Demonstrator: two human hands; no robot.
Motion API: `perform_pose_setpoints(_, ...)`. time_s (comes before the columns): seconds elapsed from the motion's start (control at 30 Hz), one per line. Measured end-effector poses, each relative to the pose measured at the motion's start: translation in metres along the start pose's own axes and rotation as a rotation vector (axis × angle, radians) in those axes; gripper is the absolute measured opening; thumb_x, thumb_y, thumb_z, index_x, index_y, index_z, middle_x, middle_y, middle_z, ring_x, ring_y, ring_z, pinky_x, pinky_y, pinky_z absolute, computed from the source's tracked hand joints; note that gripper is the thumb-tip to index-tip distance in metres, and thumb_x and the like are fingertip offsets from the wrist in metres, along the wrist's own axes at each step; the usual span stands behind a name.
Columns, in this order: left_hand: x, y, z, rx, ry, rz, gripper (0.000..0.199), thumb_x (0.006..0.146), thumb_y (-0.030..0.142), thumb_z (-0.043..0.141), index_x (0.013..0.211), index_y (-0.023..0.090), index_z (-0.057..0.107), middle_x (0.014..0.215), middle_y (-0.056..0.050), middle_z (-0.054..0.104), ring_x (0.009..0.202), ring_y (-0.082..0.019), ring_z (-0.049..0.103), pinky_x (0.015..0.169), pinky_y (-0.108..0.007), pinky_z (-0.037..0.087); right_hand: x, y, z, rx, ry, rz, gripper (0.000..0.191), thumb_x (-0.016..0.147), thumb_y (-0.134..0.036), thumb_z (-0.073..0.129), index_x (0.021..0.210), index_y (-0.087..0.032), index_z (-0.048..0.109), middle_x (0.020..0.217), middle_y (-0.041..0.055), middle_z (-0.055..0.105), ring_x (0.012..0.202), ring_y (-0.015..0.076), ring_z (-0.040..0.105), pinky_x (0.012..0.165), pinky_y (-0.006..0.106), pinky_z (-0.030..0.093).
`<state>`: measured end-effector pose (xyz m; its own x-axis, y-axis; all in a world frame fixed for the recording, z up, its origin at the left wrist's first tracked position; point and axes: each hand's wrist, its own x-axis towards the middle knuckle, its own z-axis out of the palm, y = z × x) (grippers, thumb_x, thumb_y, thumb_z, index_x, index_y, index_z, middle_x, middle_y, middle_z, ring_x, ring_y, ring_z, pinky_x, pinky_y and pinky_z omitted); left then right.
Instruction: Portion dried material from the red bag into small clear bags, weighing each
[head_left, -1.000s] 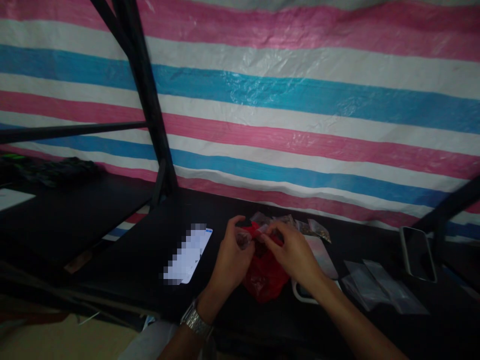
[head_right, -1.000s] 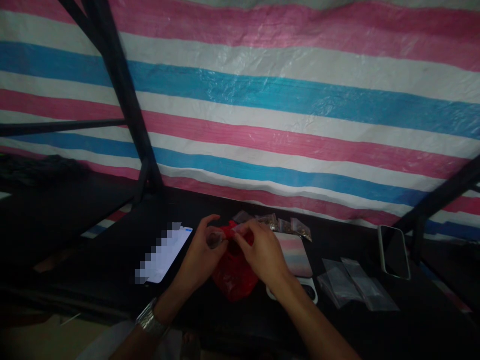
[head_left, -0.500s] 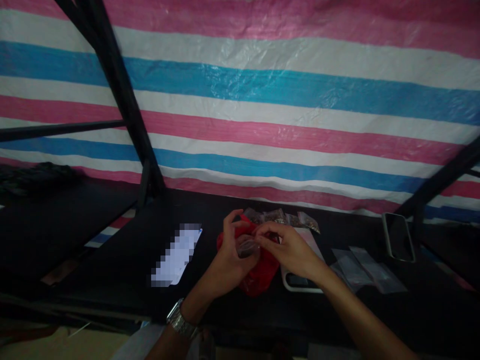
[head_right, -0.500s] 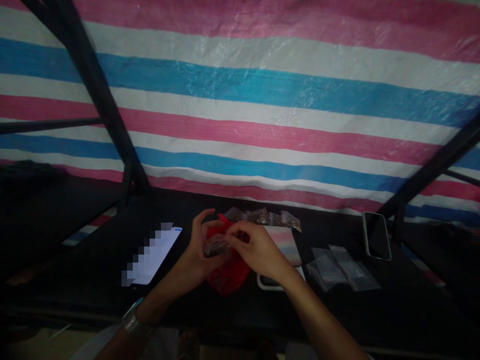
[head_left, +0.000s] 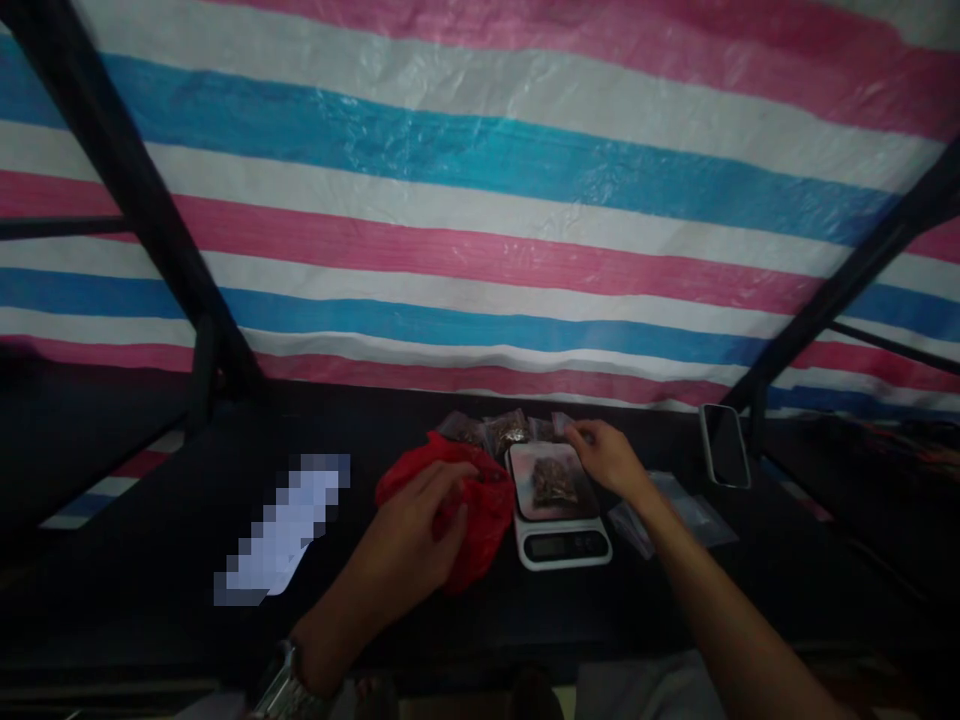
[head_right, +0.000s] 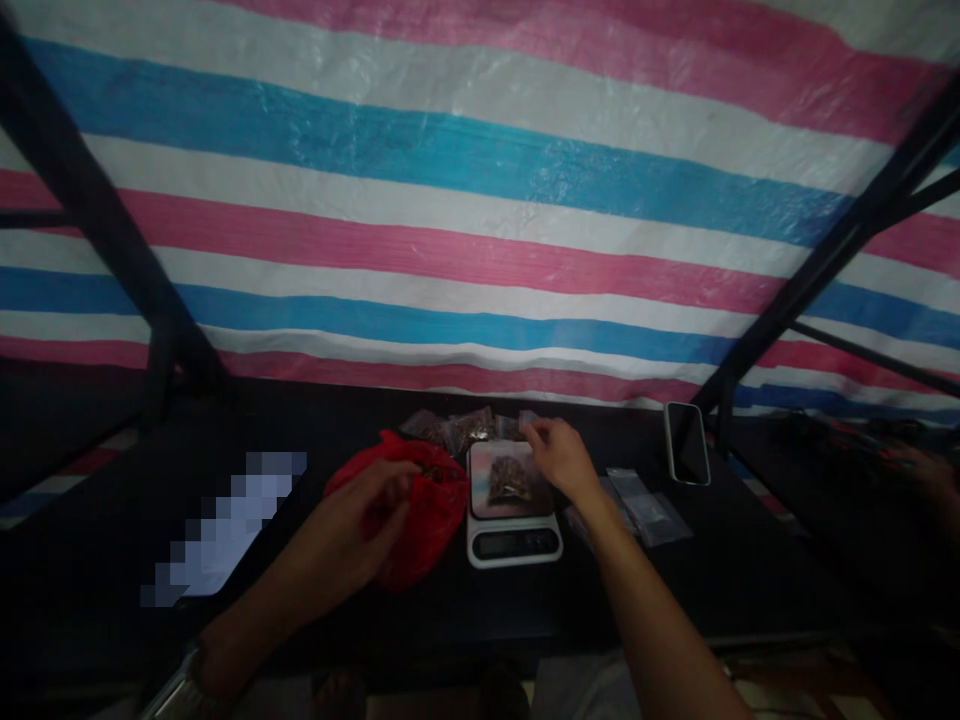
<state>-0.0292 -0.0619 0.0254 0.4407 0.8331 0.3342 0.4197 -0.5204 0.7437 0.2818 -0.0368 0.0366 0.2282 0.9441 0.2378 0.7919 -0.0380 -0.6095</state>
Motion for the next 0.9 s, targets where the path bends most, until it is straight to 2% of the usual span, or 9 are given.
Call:
perform_pose_setpoints(0.07,-0.004,0.002,0.003,0.095,-0.093,0.075,0.030,0.099,0.021,0.049,0.120,0.028,0.068,0.120,-0.006,0.072,0.112,-0.024,0.069,0.102,-0.039,0.054,0.002,0.007,-0.009,-0.040,0.029,0.013,0.032,0.094,-0.036,0.053,0.093,-0.019,0.081,0.104,0.0132,0.082,0.104,0.0311,0.074,0.095,0.039,0.052)
perform_pose_setpoints(0.13,-0.008,0.003,0.006,0.140,-0.154,0.111,0.033,0.096,0.019,0.052,0.123,0.030,0.069,0.128,-0.007,0.072,0.118,-0.025,0.068,0.102,-0.038,0.055,0.002,0.014,-0.018,-0.065,0.039,0.029,0.034,0.095,-0.036,0.052,0.096,-0.019,0.081,0.103,0.0123,0.082,0.101,0.0307,0.075,0.094,0.039,0.053)
perform_pose_setpoints(0.23,-0.011,-0.001,0.010,0.239,-0.234,0.090,0.044,0.088,0.015,0.062,0.128,0.031,0.070,0.133,-0.008,0.071,0.121,-0.028,0.068,0.103,-0.042,0.056,0.001,0.025,-0.024,-0.085,0.032,0.047,0.034,0.094,-0.037,0.052,0.094,-0.021,0.082,0.096,0.0092,0.083,0.094,0.0292,0.077,0.088,0.037,0.054)
perform_pose_setpoints(0.3,-0.010,-0.008,0.012,0.315,-0.258,0.051,0.043,0.086,0.013,0.061,0.124,0.029,0.073,0.131,-0.010,0.072,0.120,-0.030,0.069,0.103,-0.046,0.055,0.001,0.029,-0.024,-0.093,0.022,0.049,0.033,0.094,-0.036,0.052,0.093,-0.022,0.082,0.093,0.0077,0.083,0.093,0.0286,0.077,0.086,0.036,0.055)
perform_pose_setpoints(0.5,-0.006,-0.019,0.011,0.418,-0.154,0.025,0.038,0.096,0.021,0.051,0.126,0.026,0.073,0.134,-0.013,0.071,0.123,-0.032,0.068,0.103,-0.048,0.056,0.001,0.025,-0.021,-0.078,-0.023,0.004,0.032,0.096,-0.033,0.052,0.095,-0.022,0.082,0.098,0.0076,0.084,0.097,0.0281,0.077,0.090,0.036,0.055)
perform_pose_setpoints(0.67,-0.007,-0.006,0.008,0.345,-0.096,0.128,0.032,0.099,0.027,0.051,0.123,0.027,0.071,0.129,-0.009,0.070,0.113,-0.026,0.070,0.096,-0.040,0.058,-0.002,0.016,-0.015,-0.050,-0.061,-0.070,0.029,0.098,-0.028,0.053,0.098,-0.020,0.081,0.107,0.0085,0.082,0.103,0.0261,0.075,0.093,0.034,0.053)
perform_pose_setpoints(0.83,-0.008,0.000,0.009,0.272,-0.082,0.223,0.027,0.099,0.022,0.051,0.113,0.027,0.073,0.117,-0.005,0.074,0.105,-0.021,0.072,0.092,-0.033,0.058,-0.005,0.011,-0.002,-0.036,-0.100,-0.167,0.026,0.099,-0.024,0.055,0.095,-0.019,0.080,0.100,0.0085,0.080,0.098,0.0241,0.072,0.094,0.035,0.051)
perform_pose_setpoints(0.9,-0.008,-0.001,0.010,0.279,-0.067,0.249,0.028,0.099,0.020,0.050,0.110,0.027,0.074,0.114,-0.005,0.075,0.103,-0.021,0.073,0.090,-0.031,0.059,-0.005,0.011,0.005,-0.026,-0.112,-0.205,0.025,0.100,-0.022,0.054,0.099,-0.018,0.079,0.103,0.0094,0.079,0.103,0.0245,0.070,0.099,0.036,0.049)
